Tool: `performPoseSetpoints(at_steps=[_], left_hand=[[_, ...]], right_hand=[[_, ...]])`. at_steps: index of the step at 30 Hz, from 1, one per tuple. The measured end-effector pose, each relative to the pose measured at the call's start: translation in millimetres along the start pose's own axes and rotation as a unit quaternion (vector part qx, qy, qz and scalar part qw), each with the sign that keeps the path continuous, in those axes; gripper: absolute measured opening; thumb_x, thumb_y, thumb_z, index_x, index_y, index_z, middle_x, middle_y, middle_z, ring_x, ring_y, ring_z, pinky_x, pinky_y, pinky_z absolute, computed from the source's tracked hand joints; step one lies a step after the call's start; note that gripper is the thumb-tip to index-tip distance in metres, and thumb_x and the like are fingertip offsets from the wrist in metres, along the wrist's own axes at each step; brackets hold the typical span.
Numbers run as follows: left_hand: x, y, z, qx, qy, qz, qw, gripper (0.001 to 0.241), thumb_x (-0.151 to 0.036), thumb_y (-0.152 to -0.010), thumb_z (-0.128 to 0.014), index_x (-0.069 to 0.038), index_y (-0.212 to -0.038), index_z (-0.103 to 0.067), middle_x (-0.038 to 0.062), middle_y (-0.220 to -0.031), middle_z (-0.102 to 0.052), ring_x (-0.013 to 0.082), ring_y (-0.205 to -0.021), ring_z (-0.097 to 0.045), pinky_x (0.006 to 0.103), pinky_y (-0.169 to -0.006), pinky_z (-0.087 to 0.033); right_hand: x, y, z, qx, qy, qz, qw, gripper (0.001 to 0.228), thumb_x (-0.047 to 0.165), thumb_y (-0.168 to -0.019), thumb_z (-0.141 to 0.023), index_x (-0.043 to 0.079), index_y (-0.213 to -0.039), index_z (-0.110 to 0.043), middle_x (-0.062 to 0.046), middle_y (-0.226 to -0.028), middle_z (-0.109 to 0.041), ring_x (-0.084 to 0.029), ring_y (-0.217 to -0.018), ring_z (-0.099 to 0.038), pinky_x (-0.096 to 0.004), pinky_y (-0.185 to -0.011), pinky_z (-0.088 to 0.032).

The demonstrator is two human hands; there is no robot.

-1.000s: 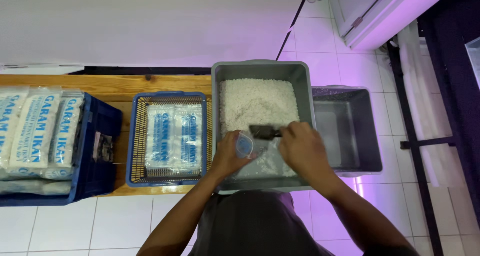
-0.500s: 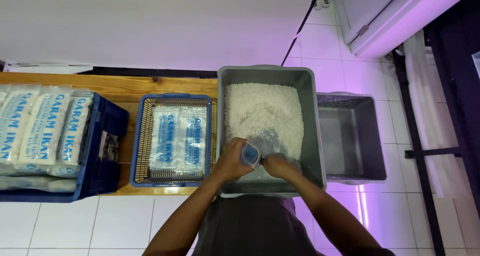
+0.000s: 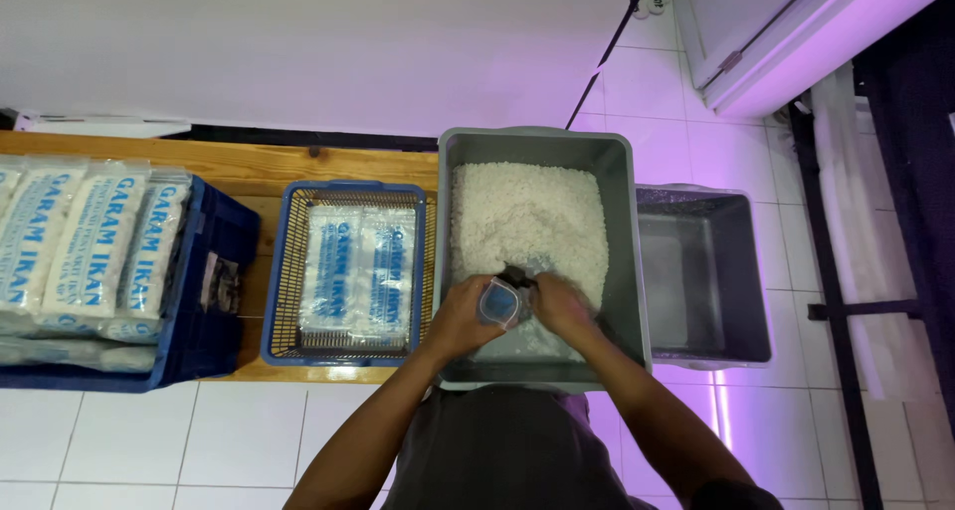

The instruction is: The person scoops salt from a large bin into small plastic bags using a hand scoop, then seals the bags and places them into a blue crate.

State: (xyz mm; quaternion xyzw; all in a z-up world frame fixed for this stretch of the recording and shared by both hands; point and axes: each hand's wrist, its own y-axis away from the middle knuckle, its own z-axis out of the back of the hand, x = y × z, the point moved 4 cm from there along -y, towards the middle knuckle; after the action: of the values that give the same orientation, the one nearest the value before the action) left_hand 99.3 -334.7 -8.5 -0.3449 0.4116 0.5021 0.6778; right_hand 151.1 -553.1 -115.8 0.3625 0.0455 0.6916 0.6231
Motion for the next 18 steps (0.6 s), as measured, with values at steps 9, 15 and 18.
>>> performPoseSetpoints(at_steps=[9, 15, 18], left_hand=[[-4, 0, 4, 0.013, -0.021, 0.026, 0.999, 0.078, -0.024, -0.074, -0.097, 0.004, -0.138, -0.062, 0.029, -0.123, -0.076, 0.0528, -0.119, -0.074, 0.0611, -0.101, -0.062], [-11, -2, 4, 0.025, -0.005, 0.065, 0.998, 0.08, -0.028, -0.076, -0.096, 0.004, -0.14, -0.06, 0.029, -0.126, -0.077, 0.0524, -0.122, -0.073, 0.0607, -0.103, -0.062], [-7, -3, 1, 0.028, -0.012, 0.082, 0.996, 0.085, -0.035, -0.077, -0.098, 0.002, -0.143, -0.059, 0.028, -0.131, -0.075, 0.0521, -0.127, -0.071, 0.061, -0.106, -0.061]], right_hand=[[26, 102, 135, -0.207, 0.116, 0.179, 0.955, 0.026, 0.021, -0.103, -0.07, 0.001, -0.118, -0.079, -0.023, -0.094, -0.076, -0.042, -0.093, -0.078, -0.05, -0.075, -0.063], [81, 147, 168, -0.243, 0.208, 0.277, 0.906, 0.02, 0.02, -0.091, -0.08, 0.008, -0.107, -0.083, -0.012, -0.081, -0.072, -0.034, -0.08, -0.075, -0.042, -0.067, -0.06], [94, 139, 136, -0.284, 0.286, 0.331, 0.853, 0.013, 0.021, -0.088, -0.078, 0.009, -0.092, -0.081, -0.008, -0.075, -0.066, -0.029, -0.071, -0.069, -0.039, -0.059, -0.053]])
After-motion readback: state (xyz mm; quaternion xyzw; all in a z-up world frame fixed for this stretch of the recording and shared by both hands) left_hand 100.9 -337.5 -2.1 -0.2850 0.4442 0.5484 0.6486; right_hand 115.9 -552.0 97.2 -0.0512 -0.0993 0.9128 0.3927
